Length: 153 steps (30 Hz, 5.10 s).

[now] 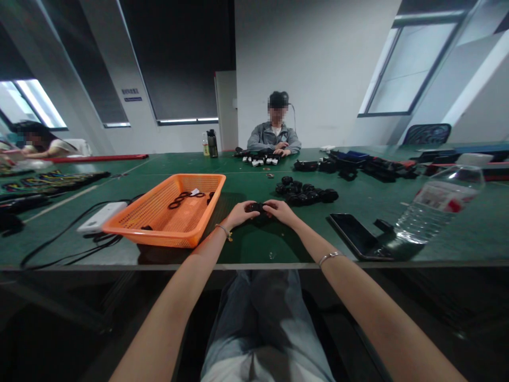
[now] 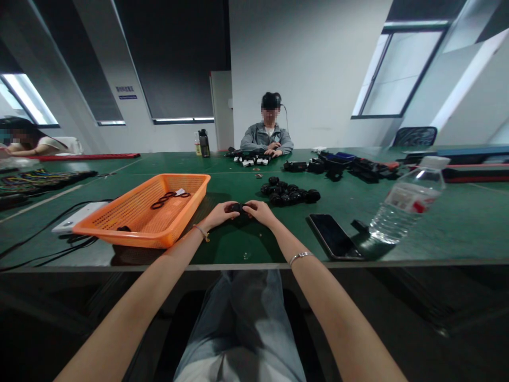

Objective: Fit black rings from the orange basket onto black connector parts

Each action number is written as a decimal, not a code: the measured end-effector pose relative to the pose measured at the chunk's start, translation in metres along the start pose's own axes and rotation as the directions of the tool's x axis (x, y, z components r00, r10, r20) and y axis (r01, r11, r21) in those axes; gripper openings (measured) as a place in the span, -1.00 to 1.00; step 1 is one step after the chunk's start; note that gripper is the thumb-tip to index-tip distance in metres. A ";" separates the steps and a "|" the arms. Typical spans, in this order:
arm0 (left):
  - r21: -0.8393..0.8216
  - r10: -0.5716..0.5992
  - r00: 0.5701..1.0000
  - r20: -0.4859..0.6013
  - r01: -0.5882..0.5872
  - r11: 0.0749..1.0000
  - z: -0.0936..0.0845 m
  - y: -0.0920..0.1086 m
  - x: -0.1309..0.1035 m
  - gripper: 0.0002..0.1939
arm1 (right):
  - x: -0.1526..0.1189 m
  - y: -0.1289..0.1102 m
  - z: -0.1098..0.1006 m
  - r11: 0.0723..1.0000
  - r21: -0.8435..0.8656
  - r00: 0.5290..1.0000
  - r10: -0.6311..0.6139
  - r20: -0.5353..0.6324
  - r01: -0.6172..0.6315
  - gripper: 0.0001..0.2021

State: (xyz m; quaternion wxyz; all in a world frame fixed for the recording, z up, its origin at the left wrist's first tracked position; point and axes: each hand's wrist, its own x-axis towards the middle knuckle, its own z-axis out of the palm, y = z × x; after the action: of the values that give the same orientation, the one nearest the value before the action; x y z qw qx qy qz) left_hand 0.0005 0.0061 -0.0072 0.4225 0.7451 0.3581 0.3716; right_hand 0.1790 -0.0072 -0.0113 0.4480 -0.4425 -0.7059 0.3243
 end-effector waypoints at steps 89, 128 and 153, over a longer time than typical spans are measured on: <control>0.750 0.094 0.945 -0.314 0.186 0.635 0.042 0.047 -0.007 -0.54 | -0.001 -0.033 0.027 0.957 -0.258 0.868 -0.013 -0.497 -0.133 -0.78; 0.907 0.195 0.976 -0.099 0.008 0.420 0.035 0.047 -0.007 -0.67 | 0.002 -0.019 0.028 0.960 0.157 0.941 0.261 -0.213 -0.231 -0.78; 0.582 -0.067 0.881 -0.469 0.365 0.727 0.043 0.051 -0.008 -0.46 | -0.006 -0.041 0.028 0.819 -0.572 0.921 -0.182 -0.344 -0.052 -0.77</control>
State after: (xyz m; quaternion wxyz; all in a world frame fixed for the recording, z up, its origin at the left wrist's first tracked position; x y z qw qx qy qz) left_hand 0.0450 -0.0359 0.0210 0.0899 0.6998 0.6328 0.3190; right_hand 0.1411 -0.0307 0.0114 0.4351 -0.5859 -0.6836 -0.0107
